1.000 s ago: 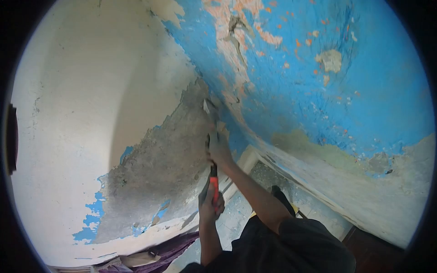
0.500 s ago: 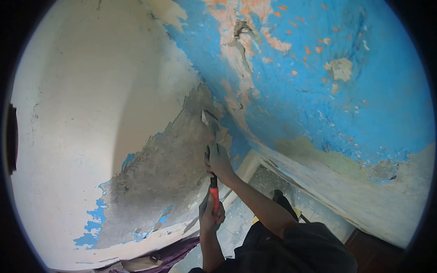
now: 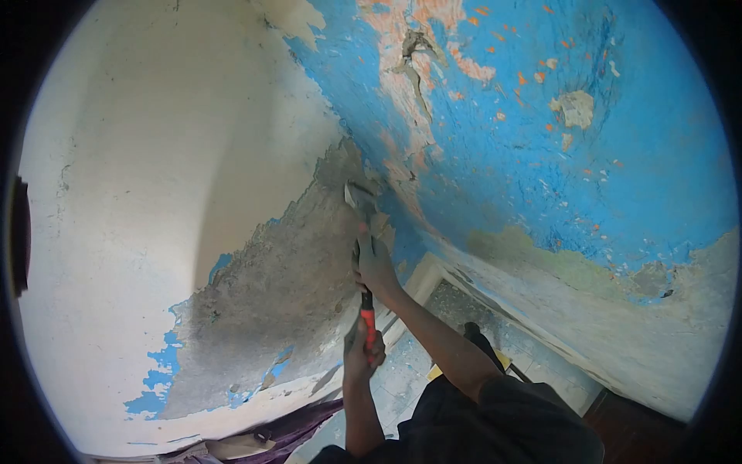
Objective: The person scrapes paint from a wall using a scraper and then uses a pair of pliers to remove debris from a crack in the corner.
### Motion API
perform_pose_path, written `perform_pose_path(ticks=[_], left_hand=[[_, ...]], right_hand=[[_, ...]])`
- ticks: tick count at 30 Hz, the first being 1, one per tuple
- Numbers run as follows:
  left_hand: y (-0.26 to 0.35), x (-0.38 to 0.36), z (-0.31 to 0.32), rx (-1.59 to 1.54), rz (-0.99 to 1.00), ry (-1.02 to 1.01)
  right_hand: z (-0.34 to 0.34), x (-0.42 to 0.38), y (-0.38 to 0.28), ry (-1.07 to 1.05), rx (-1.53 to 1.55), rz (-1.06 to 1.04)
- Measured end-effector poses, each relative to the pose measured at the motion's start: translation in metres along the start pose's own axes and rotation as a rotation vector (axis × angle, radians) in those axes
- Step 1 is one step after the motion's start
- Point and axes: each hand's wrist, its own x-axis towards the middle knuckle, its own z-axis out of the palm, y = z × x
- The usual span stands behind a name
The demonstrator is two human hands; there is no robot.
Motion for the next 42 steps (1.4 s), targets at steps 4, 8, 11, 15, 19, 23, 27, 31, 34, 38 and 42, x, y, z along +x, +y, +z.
perform_pose_path(ticks=[4,8,11,15,19,23,27,31,34,38,42], left_hand=[[0.008,0.014,0.007,0.016,-0.025,-0.03],[0.006,0.003,0.003,0.015,-0.032,0.006],[0.005,0.009,0.012,0.025,-0.013,-0.029],[0.013,0.028,-0.001,0.041,-0.028,-0.1],[-0.021,0.016,-0.006,-0.02,-0.031,-0.051],[-0.007,0.033,0.007,0.041,0.009,-0.106],[-0.023,0.042,-0.004,0.083,0.032,-0.128],[-0.064,0.017,0.008,0.003,0.023,-0.062],[-0.075,0.012,0.019,-0.002,0.053,0.007],[-0.064,0.039,0.017,0.046,0.185,-0.025],[-0.058,0.031,0.022,0.072,0.163,0.022]], right_hand=[[-0.008,0.01,-0.002,0.035,0.008,-0.059],[-0.005,0.002,0.002,0.011,0.024,-0.012],[-0.007,0.013,-0.001,0.071,-0.011,-0.061],[-0.001,0.017,-0.01,0.072,0.047,-0.129],[-0.015,0.016,0.016,0.027,-0.029,-0.064],[-0.015,0.019,-0.007,0.043,-0.073,-0.112],[-0.019,0.02,-0.006,0.006,-0.051,-0.141],[-0.037,0.014,0.029,-0.025,-0.135,-0.056],[-0.039,0.005,0.022,-0.051,-0.152,0.016],[-0.026,0.015,-0.006,-0.043,-0.195,-0.1],[-0.029,0.012,-0.004,-0.069,-0.166,-0.04]])
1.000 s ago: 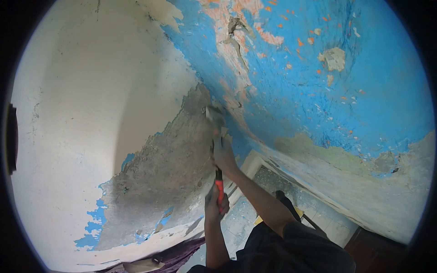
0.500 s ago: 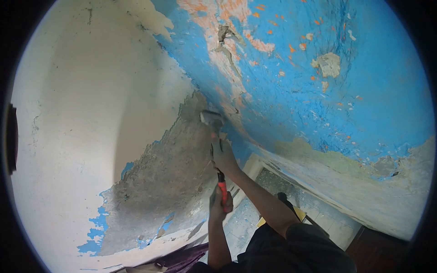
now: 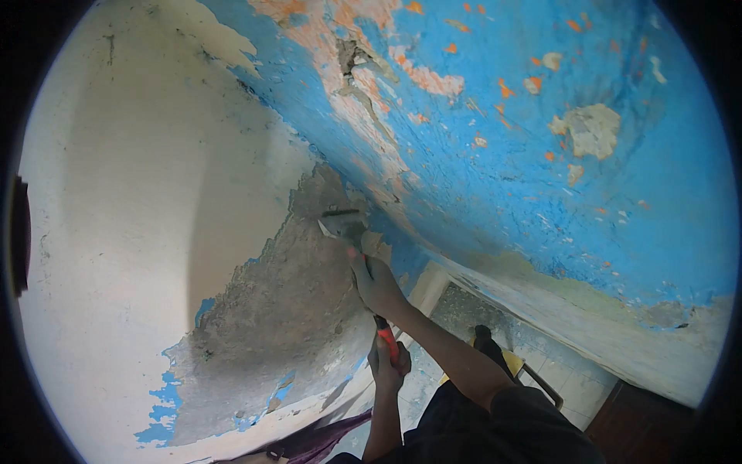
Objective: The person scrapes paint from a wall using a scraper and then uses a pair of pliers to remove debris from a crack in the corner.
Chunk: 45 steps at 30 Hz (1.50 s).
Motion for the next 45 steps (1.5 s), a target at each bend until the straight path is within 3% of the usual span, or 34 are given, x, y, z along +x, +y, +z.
perform_pose_path(ticks=[3,5,7,12,15,20,24,27,32,36,38,40,42,45], left_hand=[[-0.004,-0.02,0.012,-0.115,-0.087,0.053],[0.005,-0.008,0.007,-0.069,-0.075,0.02],[0.01,0.01,-0.001,-0.046,-0.068,-0.046],[0.016,-0.014,0.01,-0.019,-0.063,0.023],[0.032,0.007,-0.005,0.033,-0.111,-0.038],[0.022,-0.016,0.002,-0.011,-0.095,0.048],[0.051,0.01,-0.005,0.057,-0.091,-0.048],[0.032,-0.007,-0.003,0.015,-0.042,0.011],[0.075,0.011,0.004,0.097,-0.109,-0.038],[0.053,-0.014,-0.004,0.032,-0.095,0.065],[0.056,0.001,-0.005,0.142,-0.033,0.067],[0.098,0.006,0.013,0.209,-0.048,-0.002],[0.09,0.006,-0.004,0.158,-0.078,0.013],[0.074,-0.022,0.0,0.075,-0.134,0.076]], right_hand=[[-0.004,-0.001,0.027,-0.006,-0.023,-0.014],[0.0,0.01,-0.001,0.046,-0.047,-0.098],[0.005,0.004,-0.008,0.053,-0.02,-0.088],[0.006,-0.001,0.009,0.002,-0.066,-0.083],[0.012,0.005,-0.02,0.067,0.044,-0.061],[0.012,-0.005,-0.004,-0.008,0.017,-0.033],[0.019,0.001,-0.03,0.083,0.036,-0.093],[0.023,-0.01,-0.016,0.028,-0.01,-0.043],[0.025,0.0,-0.027,0.071,0.005,-0.135],[0.031,-0.007,-0.013,0.031,-0.008,-0.127],[0.029,0.013,-0.013,0.123,-0.033,-0.284],[0.031,0.007,-0.017,0.133,0.01,-0.251],[0.04,-0.007,-0.052,0.07,0.14,-0.12],[0.037,-0.016,-0.027,-0.019,0.062,-0.067]])
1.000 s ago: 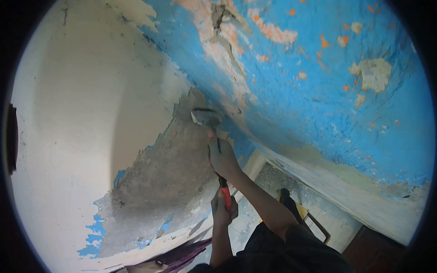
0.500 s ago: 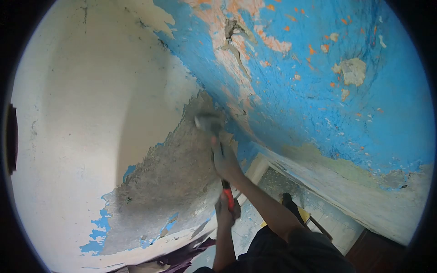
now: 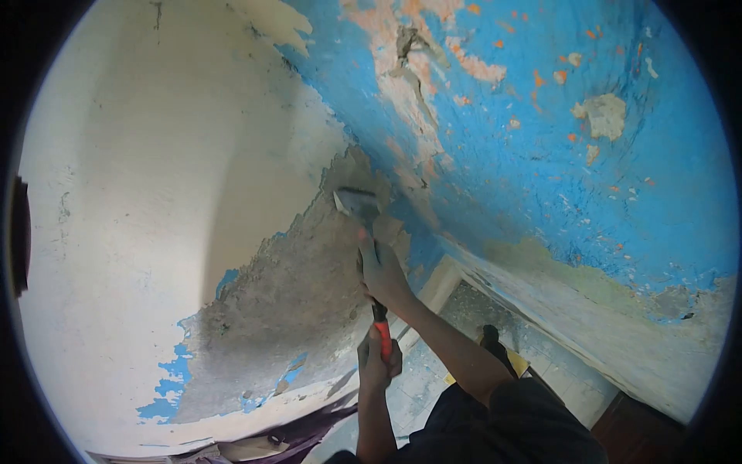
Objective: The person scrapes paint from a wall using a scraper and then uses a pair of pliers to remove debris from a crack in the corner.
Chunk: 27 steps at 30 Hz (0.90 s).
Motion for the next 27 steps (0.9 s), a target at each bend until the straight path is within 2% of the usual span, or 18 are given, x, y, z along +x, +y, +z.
perform_pose_path(ticks=[3,6,9,12,18,21,24,27], left_hand=[[0.02,0.011,0.009,0.123,0.032,0.019],[0.036,0.004,0.008,0.12,0.024,0.033],[0.023,-0.021,0.018,0.06,-0.006,0.098],[0.035,-0.002,0.019,0.123,0.019,0.055],[0.047,-0.024,0.035,0.118,-0.022,0.117],[0.059,-0.015,0.03,0.191,-0.031,0.11],[0.051,-0.035,0.031,0.131,-0.032,0.146],[0.063,-0.015,0.036,0.176,-0.028,0.123]], right_hand=[[0.002,0.009,-0.017,0.103,0.017,-0.038],[0.007,0.004,-0.035,0.059,0.081,-0.011],[0.001,-0.004,-0.015,-0.066,0.064,0.095],[0.001,0.006,-0.033,0.077,0.058,-0.004],[0.001,-0.004,-0.027,-0.01,0.092,0.137],[0.002,0.004,-0.043,0.03,0.181,0.076],[0.005,-0.009,-0.031,-0.027,0.142,0.177],[0.004,-0.001,-0.037,0.055,0.103,0.086]])
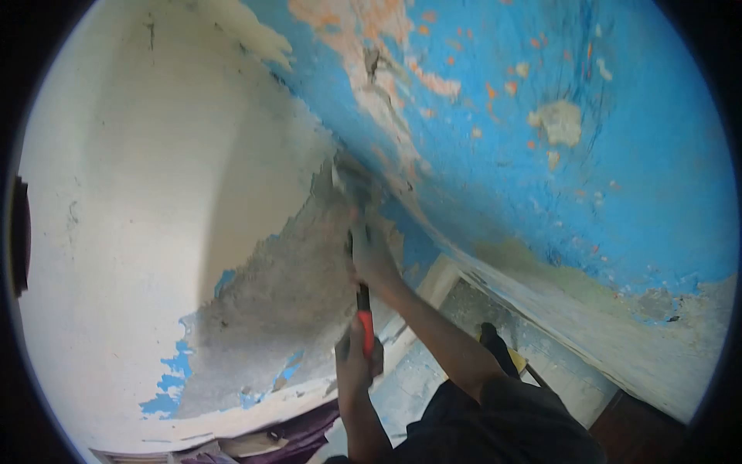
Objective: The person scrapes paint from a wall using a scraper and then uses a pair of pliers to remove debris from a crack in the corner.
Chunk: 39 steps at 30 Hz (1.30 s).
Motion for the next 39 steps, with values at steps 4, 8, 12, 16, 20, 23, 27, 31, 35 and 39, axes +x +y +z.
perform_pose_path(ticks=[4,8,12,16,20,23,27,31,35,39], left_hand=[[0.0,0.0,-0.017,-0.021,-0.017,-0.036],[-0.025,0.001,-0.026,-0.001,-0.061,0.001],[-0.087,0.011,-0.036,-0.022,-0.1,-0.042],[-0.138,-0.005,-0.04,-0.172,-0.136,-0.125],[-0.157,-0.002,-0.051,-0.213,-0.124,-0.133],[-0.129,-0.006,-0.049,-0.082,-0.047,-0.071],[-0.092,-0.022,-0.031,-0.027,-0.003,0.012],[-0.091,-0.01,-0.034,-0.037,-0.024,-0.017],[-0.08,0.008,-0.028,0.006,-0.068,-0.042],[-0.079,-0.021,-0.017,-0.08,-0.015,0.009]], right_hand=[[0.004,0.003,-0.002,-0.044,0.092,0.01],[-0.01,0.01,0.034,-0.035,0.112,0.055],[-0.045,0.017,0.094,-0.016,0.161,0.164],[-0.069,0.008,0.14,-0.036,0.154,0.26],[-0.065,0.004,0.149,-0.085,0.158,0.245],[-0.048,0.004,0.132,-0.095,0.183,0.222],[-0.036,-0.003,0.119,-0.093,0.195,0.246],[-0.037,0.007,0.1,-0.034,0.129,0.22],[-0.04,0.018,0.08,0.015,0.143,0.16],[-0.034,0.006,0.078,0.005,0.087,0.245]])
